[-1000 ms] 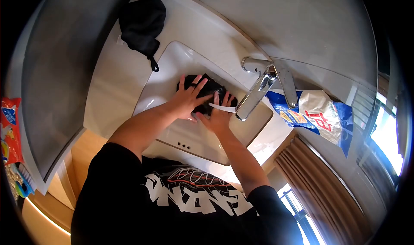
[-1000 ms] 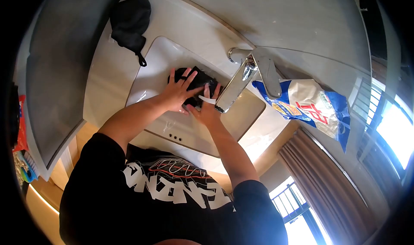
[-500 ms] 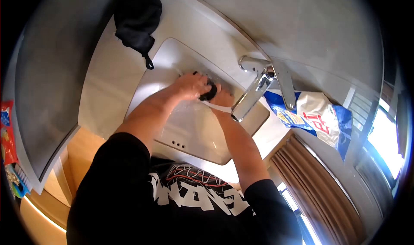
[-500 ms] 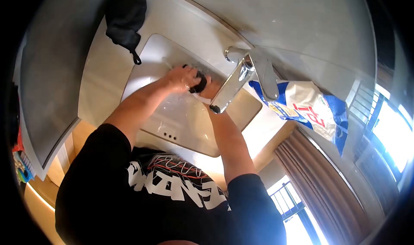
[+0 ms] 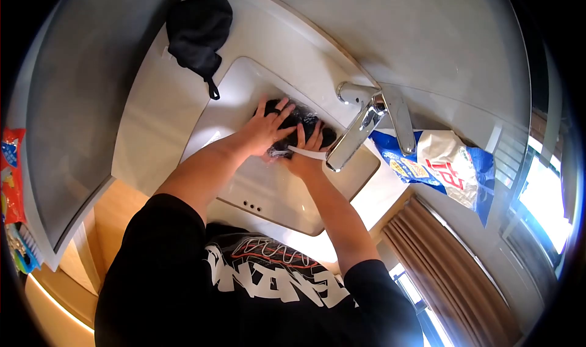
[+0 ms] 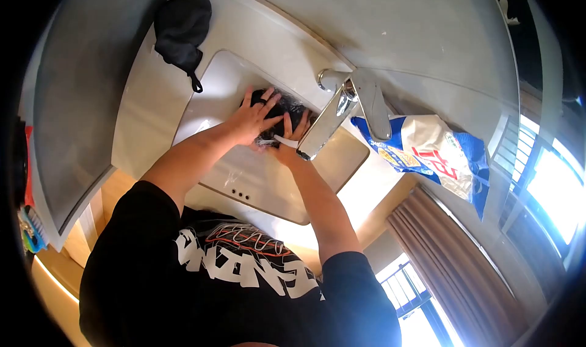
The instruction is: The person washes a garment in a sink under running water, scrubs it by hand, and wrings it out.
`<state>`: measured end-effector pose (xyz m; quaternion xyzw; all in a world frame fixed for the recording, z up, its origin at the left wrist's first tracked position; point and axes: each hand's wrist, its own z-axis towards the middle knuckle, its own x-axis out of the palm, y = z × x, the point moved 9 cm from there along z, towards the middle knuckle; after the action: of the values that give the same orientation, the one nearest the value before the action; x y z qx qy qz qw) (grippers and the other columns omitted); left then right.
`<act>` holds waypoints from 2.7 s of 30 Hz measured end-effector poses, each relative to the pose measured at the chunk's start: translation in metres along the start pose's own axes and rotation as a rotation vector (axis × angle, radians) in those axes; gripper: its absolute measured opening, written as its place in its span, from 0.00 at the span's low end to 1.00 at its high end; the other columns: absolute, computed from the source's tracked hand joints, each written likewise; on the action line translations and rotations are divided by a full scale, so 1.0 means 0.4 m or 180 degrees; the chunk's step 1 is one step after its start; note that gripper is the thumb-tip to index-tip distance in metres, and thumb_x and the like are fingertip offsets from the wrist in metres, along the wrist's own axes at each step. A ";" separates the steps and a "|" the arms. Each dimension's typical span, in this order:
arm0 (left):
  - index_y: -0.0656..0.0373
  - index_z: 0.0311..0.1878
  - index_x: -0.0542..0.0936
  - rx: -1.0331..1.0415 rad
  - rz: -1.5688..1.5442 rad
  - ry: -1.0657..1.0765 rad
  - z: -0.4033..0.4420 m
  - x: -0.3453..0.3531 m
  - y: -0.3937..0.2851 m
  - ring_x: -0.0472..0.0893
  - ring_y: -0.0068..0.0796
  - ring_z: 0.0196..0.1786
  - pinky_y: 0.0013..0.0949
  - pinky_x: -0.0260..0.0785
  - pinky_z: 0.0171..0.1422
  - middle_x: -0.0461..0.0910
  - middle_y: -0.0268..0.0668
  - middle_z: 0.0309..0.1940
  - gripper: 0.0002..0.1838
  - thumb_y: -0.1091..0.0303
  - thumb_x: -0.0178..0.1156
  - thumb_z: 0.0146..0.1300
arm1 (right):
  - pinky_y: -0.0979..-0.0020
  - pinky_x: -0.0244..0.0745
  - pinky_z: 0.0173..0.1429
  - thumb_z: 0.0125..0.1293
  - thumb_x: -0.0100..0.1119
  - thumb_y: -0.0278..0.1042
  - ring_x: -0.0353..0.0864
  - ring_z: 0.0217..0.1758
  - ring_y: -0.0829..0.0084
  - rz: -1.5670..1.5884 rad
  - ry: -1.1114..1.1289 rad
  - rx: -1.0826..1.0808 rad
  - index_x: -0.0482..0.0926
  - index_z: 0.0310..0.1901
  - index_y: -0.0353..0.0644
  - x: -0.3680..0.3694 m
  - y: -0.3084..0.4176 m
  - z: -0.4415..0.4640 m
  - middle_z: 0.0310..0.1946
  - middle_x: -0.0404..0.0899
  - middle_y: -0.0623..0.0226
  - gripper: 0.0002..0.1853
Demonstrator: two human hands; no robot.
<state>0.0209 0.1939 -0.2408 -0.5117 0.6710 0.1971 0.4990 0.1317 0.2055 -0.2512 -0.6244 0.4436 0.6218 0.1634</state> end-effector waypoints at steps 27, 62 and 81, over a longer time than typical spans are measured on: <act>0.43 0.50 0.81 -0.1161 -0.1718 -0.0703 -0.208 -0.075 0.011 0.80 0.45 0.47 0.46 0.74 0.50 0.78 0.38 0.41 0.22 0.55 0.69 0.49 | 0.62 0.75 0.55 0.49 0.75 0.51 0.81 0.53 0.57 0.1891 0.0617 0.0049 0.79 0.50 0.41 -0.139 0.115 -0.040 0.46 0.83 0.57 0.30; 0.55 0.59 0.73 -0.1277 -0.5487 -0.1649 0.001 0.001 -0.041 0.70 0.47 0.63 0.44 0.70 0.65 0.63 0.44 0.63 0.31 0.66 0.68 0.48 | 0.64 0.83 0.49 0.60 0.70 0.37 0.84 0.48 0.62 0.5362 -0.0405 0.3173 0.74 0.59 0.39 -0.223 -0.179 -0.201 0.50 0.81 0.58 0.26; 0.65 0.35 0.83 -0.0884 -0.4541 -0.0335 0.128 -0.071 -0.081 0.81 0.35 0.35 0.42 0.74 0.39 0.83 0.43 0.32 0.17 0.63 0.68 0.44 | 0.65 0.72 0.55 0.43 0.82 0.45 0.76 0.56 0.58 0.4234 0.0125 0.2795 0.64 0.68 0.46 -0.283 -0.029 -0.343 0.57 0.75 0.58 0.50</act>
<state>0.0730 0.2344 -0.2299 -0.8731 0.1180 -0.0684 0.4681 0.2460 0.1477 -0.1273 -0.1181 0.9305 0.3462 -0.0188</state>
